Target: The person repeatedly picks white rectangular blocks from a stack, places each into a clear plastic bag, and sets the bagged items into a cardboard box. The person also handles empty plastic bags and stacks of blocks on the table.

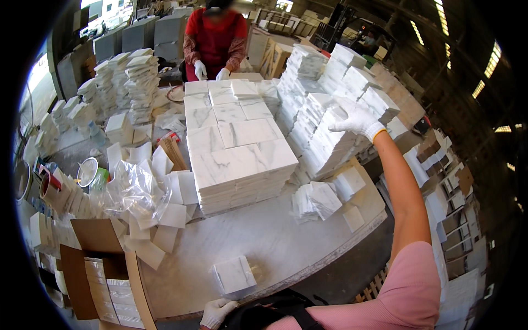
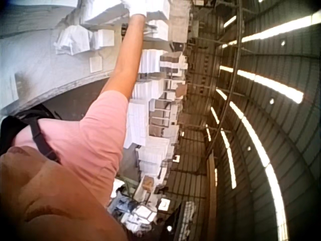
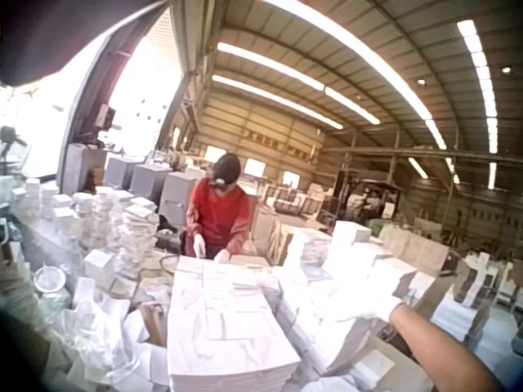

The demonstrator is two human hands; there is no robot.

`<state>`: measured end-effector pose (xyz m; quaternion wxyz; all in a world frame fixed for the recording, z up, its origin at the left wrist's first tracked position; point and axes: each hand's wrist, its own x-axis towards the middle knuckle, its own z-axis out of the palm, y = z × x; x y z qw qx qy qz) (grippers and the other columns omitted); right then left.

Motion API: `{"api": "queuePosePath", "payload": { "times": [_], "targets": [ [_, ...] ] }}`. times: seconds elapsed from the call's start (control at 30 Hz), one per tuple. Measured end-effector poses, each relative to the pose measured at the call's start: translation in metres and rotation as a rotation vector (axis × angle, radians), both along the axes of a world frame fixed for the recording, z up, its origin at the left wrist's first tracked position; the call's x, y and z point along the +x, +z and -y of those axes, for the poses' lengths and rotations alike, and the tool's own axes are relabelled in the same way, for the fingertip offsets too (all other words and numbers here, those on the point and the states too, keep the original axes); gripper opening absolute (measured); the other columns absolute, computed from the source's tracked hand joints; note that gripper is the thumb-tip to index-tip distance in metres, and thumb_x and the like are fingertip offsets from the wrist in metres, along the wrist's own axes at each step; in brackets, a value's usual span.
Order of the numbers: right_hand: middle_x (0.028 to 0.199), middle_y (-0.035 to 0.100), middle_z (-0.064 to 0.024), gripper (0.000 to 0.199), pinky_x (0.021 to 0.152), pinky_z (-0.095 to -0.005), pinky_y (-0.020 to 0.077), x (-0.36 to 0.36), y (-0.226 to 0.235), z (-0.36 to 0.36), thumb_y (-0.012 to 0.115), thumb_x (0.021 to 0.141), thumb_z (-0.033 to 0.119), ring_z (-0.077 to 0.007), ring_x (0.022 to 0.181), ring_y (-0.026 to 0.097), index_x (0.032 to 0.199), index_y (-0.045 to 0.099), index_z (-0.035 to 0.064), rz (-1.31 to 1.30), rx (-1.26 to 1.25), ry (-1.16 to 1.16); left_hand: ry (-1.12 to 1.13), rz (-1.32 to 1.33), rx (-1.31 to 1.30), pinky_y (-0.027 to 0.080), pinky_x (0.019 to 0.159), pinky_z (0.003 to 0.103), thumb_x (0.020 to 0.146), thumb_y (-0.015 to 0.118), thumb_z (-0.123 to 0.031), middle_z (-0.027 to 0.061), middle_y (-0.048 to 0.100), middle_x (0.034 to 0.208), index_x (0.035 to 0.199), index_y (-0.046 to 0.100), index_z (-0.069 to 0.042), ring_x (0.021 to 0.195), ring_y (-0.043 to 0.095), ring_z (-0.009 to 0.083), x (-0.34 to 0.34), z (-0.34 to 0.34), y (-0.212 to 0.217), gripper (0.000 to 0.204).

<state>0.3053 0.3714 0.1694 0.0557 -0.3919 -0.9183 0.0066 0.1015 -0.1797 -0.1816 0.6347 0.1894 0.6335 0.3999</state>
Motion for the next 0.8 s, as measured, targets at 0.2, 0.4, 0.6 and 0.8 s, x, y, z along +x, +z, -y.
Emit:
{"api": "queuePosePath", "payload": {
  "times": [0.2,0.4,0.6,0.8],
  "targets": [
    [0.132,0.062,-0.0192,0.072,0.103,-0.0444,0.0456,0.011,-0.001,-0.003,0.07,0.076,0.049,-0.0382,0.119,0.059,0.138,0.052,0.0176,0.246,0.17,-0.178,-0.068,-0.132,0.108,0.049,0.068,0.025,0.091,0.073,-0.027,0.0021,0.07,0.079,0.094,0.075,0.004,0.072,0.059,0.0078,-0.005,-0.002,0.016,0.031],
    [0.113,0.068,-0.0203,0.04,0.085,-0.0444,0.0519,0.048,0.026,0.026,0.06,0.095,0.035,-0.0392,0.101,0.065,0.127,0.065,0.0125,0.108,0.656,-0.173,-0.082,-0.045,0.088,0.049,0.071,0.025,0.092,0.069,-0.027,0.0008,0.069,0.081,0.094,0.074,0.004,0.076,0.059,0.008,-0.004,-0.001,0.003,0.031],
    [0.121,0.07,-0.0078,0.04,0.092,-0.0316,0.0515,-0.001,-0.02,0.159,0.066,0.093,0.011,-0.0149,0.106,0.065,0.131,0.062,-0.0003,-0.357,-0.414,0.027,-0.068,-0.068,0.104,0.048,0.071,0.025,0.091,0.071,-0.032,0.0008,0.068,0.079,0.091,0.074,0.0,0.075,0.058,0.0077,-0.004,0.008,0.003,0.032],
    [0.116,0.073,-0.0108,0.044,0.094,-0.0306,0.0511,-0.085,-0.175,0.261,0.073,0.084,0.015,-0.0145,0.105,0.066,0.126,0.067,0.0012,-0.127,-1.136,0.297,-0.06,-0.047,0.093,0.047,0.07,0.025,0.091,0.071,-0.033,0.0011,0.068,0.078,0.089,0.074,-0.001,0.074,0.058,0.0076,-0.005,0.002,0.007,0.032]
  ]
}}
